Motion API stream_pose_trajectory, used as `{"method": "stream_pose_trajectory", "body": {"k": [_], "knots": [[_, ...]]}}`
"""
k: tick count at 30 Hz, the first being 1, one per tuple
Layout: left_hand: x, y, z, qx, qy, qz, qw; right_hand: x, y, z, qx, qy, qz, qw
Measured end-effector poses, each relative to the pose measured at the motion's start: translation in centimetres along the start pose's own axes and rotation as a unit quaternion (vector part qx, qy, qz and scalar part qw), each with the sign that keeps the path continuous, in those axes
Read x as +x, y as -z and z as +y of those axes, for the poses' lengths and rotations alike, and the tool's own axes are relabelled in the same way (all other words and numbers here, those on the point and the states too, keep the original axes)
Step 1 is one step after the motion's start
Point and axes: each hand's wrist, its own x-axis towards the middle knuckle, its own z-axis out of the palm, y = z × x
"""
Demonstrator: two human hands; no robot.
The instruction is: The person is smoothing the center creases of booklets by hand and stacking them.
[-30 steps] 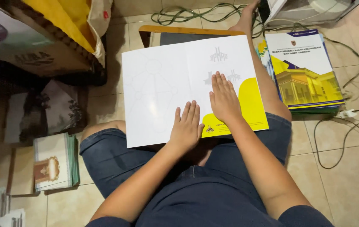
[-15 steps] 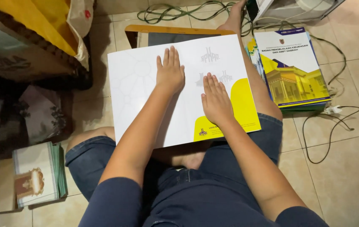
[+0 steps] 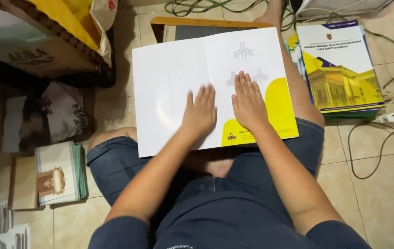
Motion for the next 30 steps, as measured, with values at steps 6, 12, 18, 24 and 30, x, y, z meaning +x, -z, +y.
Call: {"method": "stream_pose_trajectory", "body": {"k": [6,12,18,24,30], "knots": [[15.6,-0.9,-6.3,0.03,0.064,0.153,0.986,0.6,-2.2,1.1,0.013,0.027,0.065,0.997],[14.5,1.1,-5.6,0.029,0.073,0.132,0.988,0.3,-1.2,0.4,0.025,0.026,0.071,0.997],[1.9,2.2,-0.9,0.05,0.031,0.05,0.997,-0.2,0.5,-0.4,0.016,-0.005,0.002,1.0],[-0.3,2.5,-0.2,-0.052,0.089,0.073,0.992,0.0,-0.4,0.4,0.005,0.007,0.011,1.0],[0.5,1.3,-1.1,-0.075,0.089,0.081,0.99,-3.4,-2.9,-1.9,-0.019,0.152,-0.009,0.988]]}}
